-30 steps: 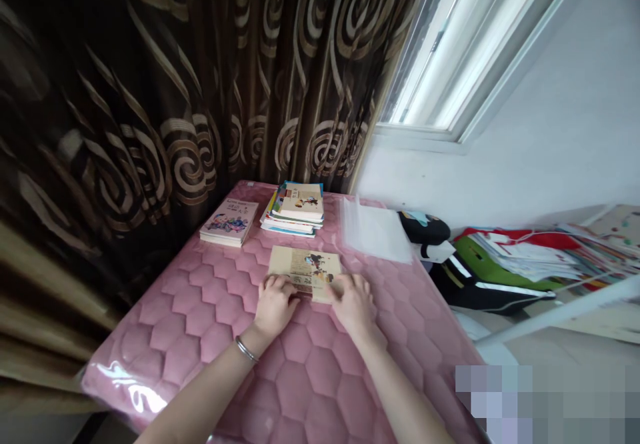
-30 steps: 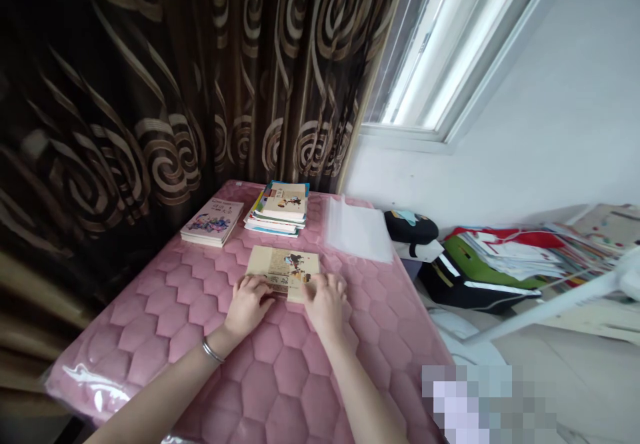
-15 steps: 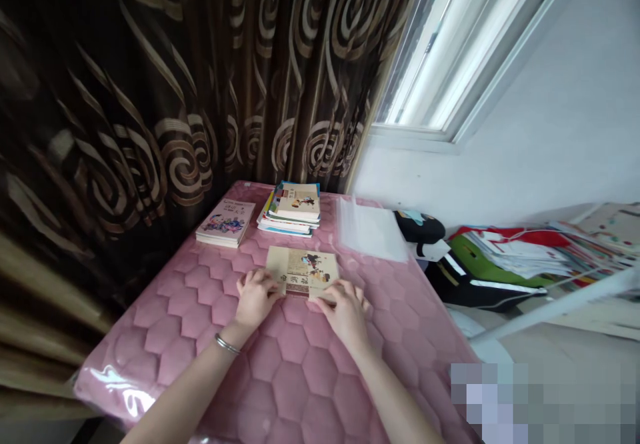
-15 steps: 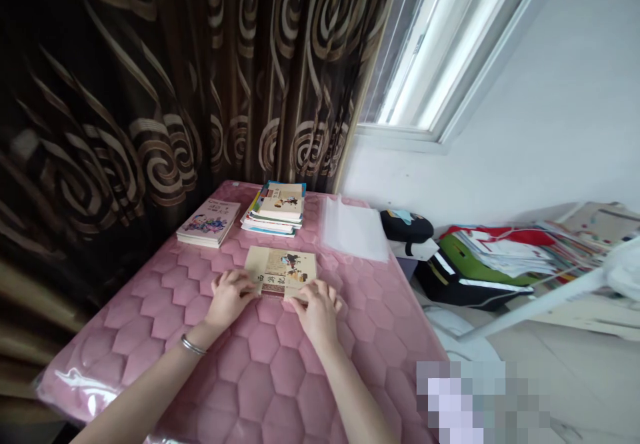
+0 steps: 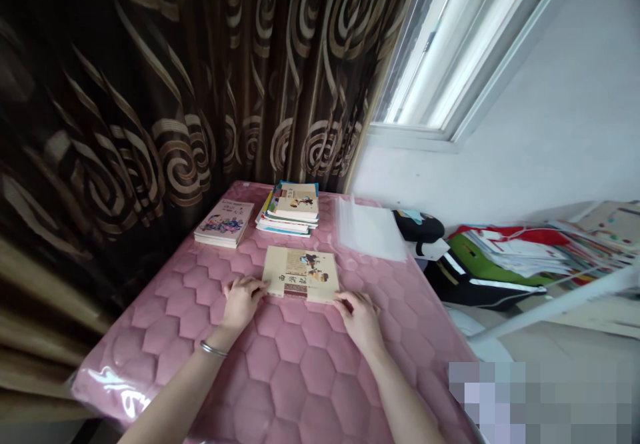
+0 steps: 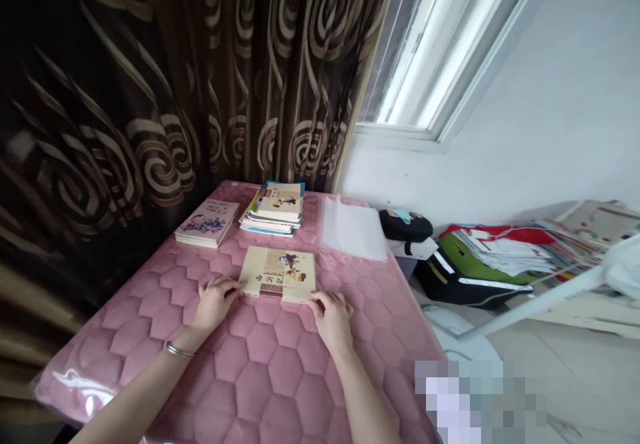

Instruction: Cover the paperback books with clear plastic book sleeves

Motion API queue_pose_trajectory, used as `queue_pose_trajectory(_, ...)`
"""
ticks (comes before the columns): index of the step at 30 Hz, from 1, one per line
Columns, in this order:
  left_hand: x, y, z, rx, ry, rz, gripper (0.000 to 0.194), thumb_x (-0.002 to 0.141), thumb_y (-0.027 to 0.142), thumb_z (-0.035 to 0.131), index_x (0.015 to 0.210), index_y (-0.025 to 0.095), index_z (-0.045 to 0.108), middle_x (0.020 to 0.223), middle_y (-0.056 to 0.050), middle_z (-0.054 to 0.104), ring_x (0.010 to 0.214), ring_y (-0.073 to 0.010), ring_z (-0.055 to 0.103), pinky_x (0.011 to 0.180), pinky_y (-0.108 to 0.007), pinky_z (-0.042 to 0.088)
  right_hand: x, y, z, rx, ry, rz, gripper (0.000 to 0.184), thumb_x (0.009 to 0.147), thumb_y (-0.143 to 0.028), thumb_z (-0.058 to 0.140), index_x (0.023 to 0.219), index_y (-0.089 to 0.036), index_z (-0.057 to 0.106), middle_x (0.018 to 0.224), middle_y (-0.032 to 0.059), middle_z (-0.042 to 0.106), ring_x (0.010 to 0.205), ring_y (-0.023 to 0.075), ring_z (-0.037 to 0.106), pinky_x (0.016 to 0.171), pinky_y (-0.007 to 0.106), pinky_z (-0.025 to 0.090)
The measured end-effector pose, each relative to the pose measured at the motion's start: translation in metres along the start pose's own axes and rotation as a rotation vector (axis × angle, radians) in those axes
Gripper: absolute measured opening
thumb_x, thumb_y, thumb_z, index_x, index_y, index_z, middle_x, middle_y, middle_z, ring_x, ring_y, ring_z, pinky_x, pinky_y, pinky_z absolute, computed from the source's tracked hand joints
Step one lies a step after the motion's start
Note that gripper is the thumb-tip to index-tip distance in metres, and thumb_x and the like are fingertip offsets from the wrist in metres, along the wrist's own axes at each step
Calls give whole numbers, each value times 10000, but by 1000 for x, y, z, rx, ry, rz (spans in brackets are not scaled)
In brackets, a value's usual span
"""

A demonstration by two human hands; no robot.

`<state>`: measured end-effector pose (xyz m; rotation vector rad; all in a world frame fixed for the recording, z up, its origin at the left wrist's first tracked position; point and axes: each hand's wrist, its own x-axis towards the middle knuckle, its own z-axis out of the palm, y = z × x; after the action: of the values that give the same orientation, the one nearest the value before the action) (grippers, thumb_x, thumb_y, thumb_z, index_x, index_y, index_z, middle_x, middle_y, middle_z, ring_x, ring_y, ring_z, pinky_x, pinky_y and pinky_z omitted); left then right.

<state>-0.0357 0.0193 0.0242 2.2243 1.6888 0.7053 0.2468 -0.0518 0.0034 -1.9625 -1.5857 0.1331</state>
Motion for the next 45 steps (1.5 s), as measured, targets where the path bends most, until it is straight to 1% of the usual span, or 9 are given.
queue_pose_trajectory(11, -7, 7, 2, 46, 49, 40, 257, 873, 171, 519, 1001, 284, 711, 1084, -44, 699, 1058, -239, 578, 965, -444, 324, -1, -1, 2, -13, -10, 10, 148, 846, -326, 565, 898, -254, 683, 1035, 43, 716, 1023, 240, 583, 828, 344, 368)
queue_pose_trajectory(14, -12, 18, 4, 115, 43, 19, 235, 857, 326, 586, 1067, 254, 664, 1139, -86, 647, 1079, -278, 552, 956, -466, 354, -2, -10, 2, -43, -25, 23, 222, 842, -435, 573, 951, -253, 637, 1072, 49, 679, 1033, 258, 564, 856, 372, 372)
queue_pose_trajectory(17, -14, 35, 8, 196, 21, -76, 456, 799, 541, 630, 1124, 221, 626, 1141, -132, 609, 1090, -328, 534, 946, -498, 364, -2, -28, 1, -133, -48, 48, 384, 827, -558, 577, 1033, -234, 593, 1098, 89, 640, 1086, 295, 541, 923, 425, 351)
queue_pose_trajectory(20, -15, 53, 18, 288, 44, -147, 691, 748, 699, 593, 1185, 163, 589, 1131, -188, 587, 1100, -372, 521, 967, -532, 336, -1, -48, 3, -264, -72, 92, 595, 790, -677, 567, 1094, -166, 571, 1071, 156, 613, 1080, 342, 541, 901, 449, 356)
queue_pose_trajectory(25, -15, 66, 35, 342, 108, -175, 833, 707, 794, 541, 1164, 100, 590, 1089, -231, 575, 1065, -400, 516, 975, -562, 308, -1, -66, 15, -384, -21, 136, 781, 754, -753, 546, 1157, -84, 542, 1062, 216, 588, 1027, 372, 546, 846, 442, 364)
queue_pose_trajectory(32, -15, 58, 34, 364, 136, -181, 677, 793, 647, 582, 1225, 125, 577, 1090, -206, 576, 1042, -369, 528, 938, -512, 351, -2, -62, 18, -385, 11, 139, 750, 793, -746, 504, 1148, -88, 559, 1047, 214, 591, 1017, 370, 550, 827, 442, 372)
queue_pose_trajectory(38, -9, 37, 10, 223, 42, -139, 250, 845, 283, 637, 1086, 241, 686, 1060, -108, 669, 1075, -301, 567, 1010, -518, 296, 1, -34, 8, -232, -29, 80, 384, 837, -514, 624, 1063, -204, 616, 1092, 118, 648, 1081, 307, 568, 906, 429, 369)
queue_pose_trajectory(41, -5, 24, 4, 116, 20, -101, 252, 869, 161, 568, 1035, 278, 717, 1065, -65, 708, 1078, -258, 592, 1036, -516, 256, 6, -19, 2, -121, -78, 65, 222, 844, -369, 623, 1030, -251, 654, 1134, 72, 677, 1105, 278, 580, 930, 421, 376)
queue_pose_trajectory(45, -2, 11, 0, 3, -11, -31, 335, 869, 98, 521, 1026, 306, 731, 1080, -31, 727, 1066, -234, 608, 1004, -474, 285, 10, -5, -3, 2, -133, 26, 219, 857, -271, 567, 1028, -288, 703, 1123, 44, 712, 1067, 246, 624, 940, 405, 412)
